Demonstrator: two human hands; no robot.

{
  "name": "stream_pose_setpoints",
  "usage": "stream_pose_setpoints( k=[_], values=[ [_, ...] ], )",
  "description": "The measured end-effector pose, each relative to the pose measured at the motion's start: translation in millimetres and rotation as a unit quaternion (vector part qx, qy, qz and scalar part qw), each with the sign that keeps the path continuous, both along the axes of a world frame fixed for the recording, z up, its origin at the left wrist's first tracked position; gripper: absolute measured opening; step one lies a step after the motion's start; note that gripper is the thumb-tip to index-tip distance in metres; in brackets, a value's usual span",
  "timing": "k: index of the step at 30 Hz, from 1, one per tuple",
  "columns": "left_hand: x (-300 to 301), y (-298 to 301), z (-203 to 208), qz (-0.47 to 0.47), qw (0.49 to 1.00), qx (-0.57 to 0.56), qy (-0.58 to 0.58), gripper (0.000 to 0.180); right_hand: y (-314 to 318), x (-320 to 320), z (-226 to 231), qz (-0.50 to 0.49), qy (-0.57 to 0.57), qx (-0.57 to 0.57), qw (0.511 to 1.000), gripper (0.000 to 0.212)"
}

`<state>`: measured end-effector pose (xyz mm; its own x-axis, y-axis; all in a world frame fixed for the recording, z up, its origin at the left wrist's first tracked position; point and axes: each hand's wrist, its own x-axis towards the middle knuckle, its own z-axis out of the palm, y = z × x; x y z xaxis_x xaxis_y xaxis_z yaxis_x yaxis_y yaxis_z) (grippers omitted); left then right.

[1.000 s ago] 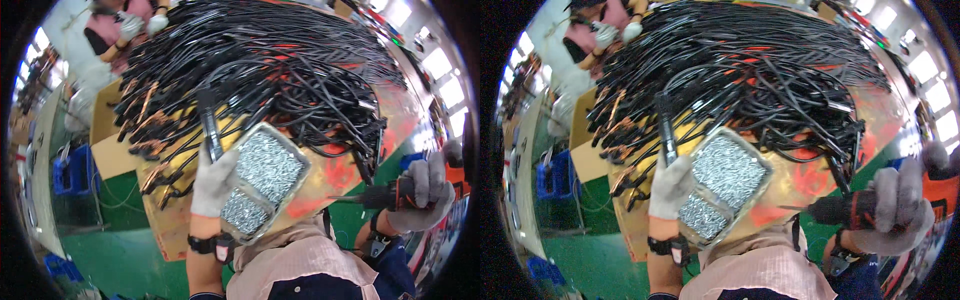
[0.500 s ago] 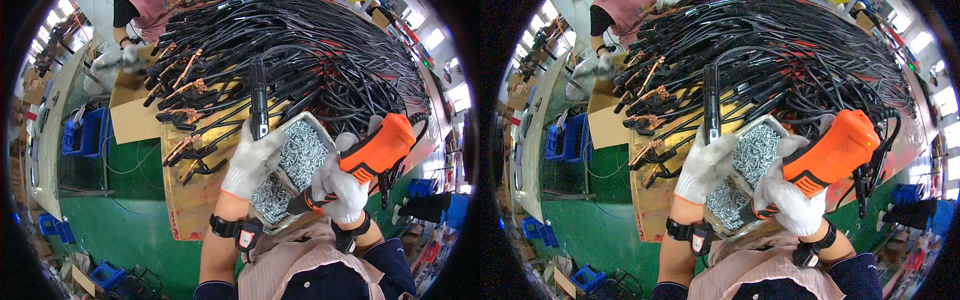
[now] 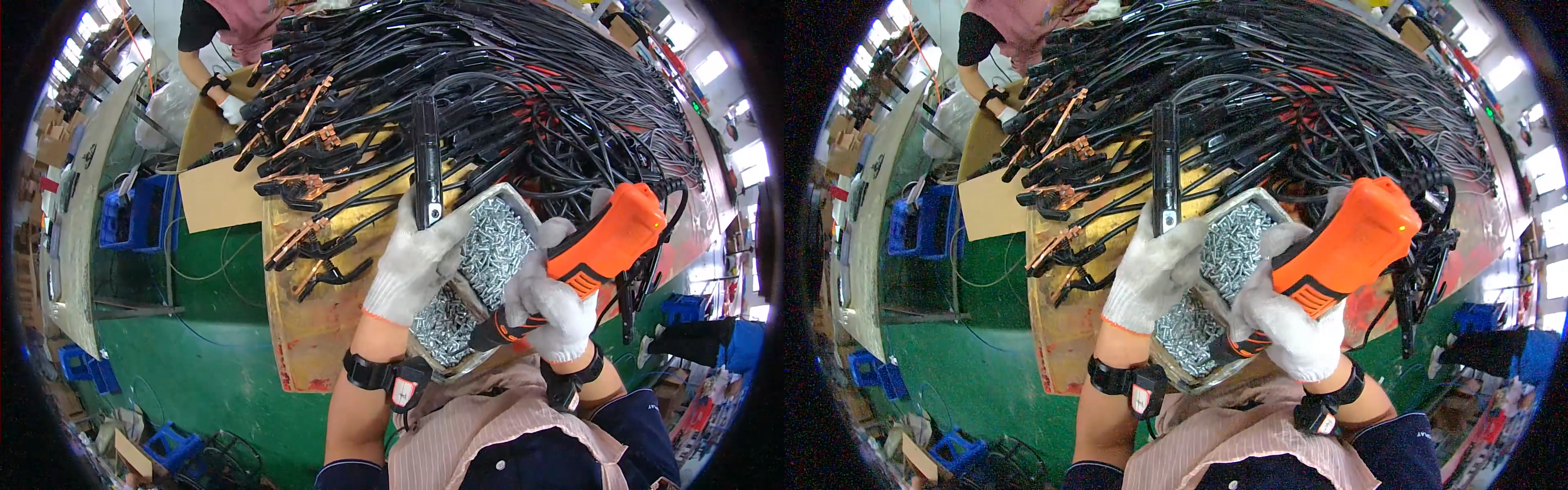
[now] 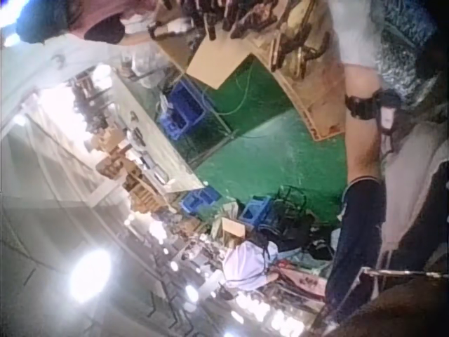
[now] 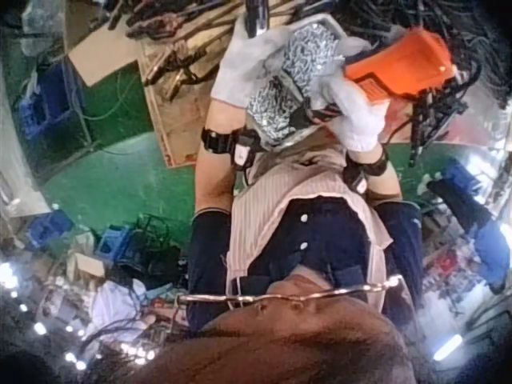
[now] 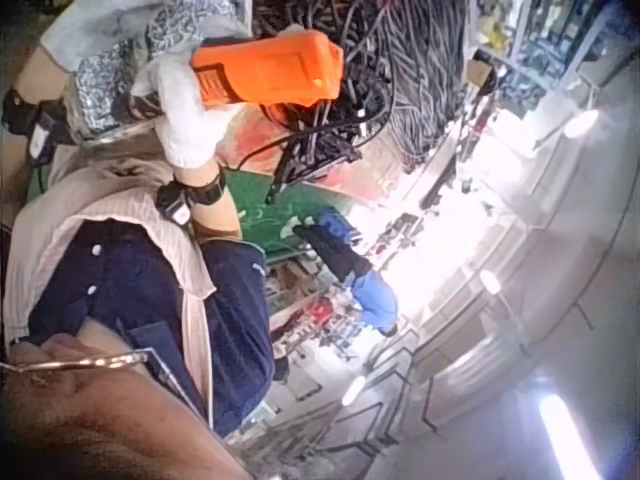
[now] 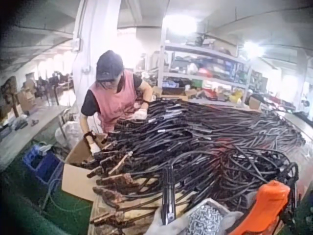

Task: The person is assembling black electrical cables by using a power screwdriver to secure metal terminals with screws.

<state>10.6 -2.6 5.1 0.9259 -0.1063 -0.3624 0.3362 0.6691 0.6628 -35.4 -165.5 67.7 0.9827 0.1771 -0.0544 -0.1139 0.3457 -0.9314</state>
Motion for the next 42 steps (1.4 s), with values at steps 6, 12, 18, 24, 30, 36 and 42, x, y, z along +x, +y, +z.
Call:
stream_pose_setpoints(
  k=[6, 12, 18, 24, 30, 36, 42],
  values=[
    [-1.0, 3.9, 3.1, 0.014, 0.999, -0.005, 0.038, 0.049, -6.5, 19.2, 25.2, -0.095, -0.043, 0.110, 0.988, 0.044],
    [-5.8, 7.6, -4.2, -0.033, 0.995, 0.002, 0.092, 0.056, -21.8, 45.1, 38.0, -0.105, -0.151, 0.153, 0.971, 0.015],
    [-10.3, 2.5, 7.5, 0.016, 0.998, 0.055, 0.002, 0.087, -4.0, 58.8, 59.4, -0.079, -0.217, 0.123, 0.965, 0.062],
    [-7.0, 3.6, -0.2, 0.004, 1.000, 0.017, -0.004, 0.092, 23.0, 68.5, 55.6, -0.090, -0.209, 0.112, 0.967, 0.056],
    [-6.1, 4.5, 1.8, 0.002, 1.000, 0.028, 0.003, 0.094, 26.5, 65.7, 49.2, -0.077, -0.193, 0.073, 0.976, 0.054],
    [-5.7, 4.0, 5.2, 0.010, 0.999, 0.022, 0.023, 0.091, 28.0, 64.3, 47.8, -0.055, -0.224, 0.100, 0.968, 0.049],
    [-5.7, 5.5, 8.9, 0.017, 0.998, 0.024, 0.061, 0.084, 35.4, 61.5, 43.8, -0.048, -0.278, 0.043, 0.958, 0.064]
  ],
)
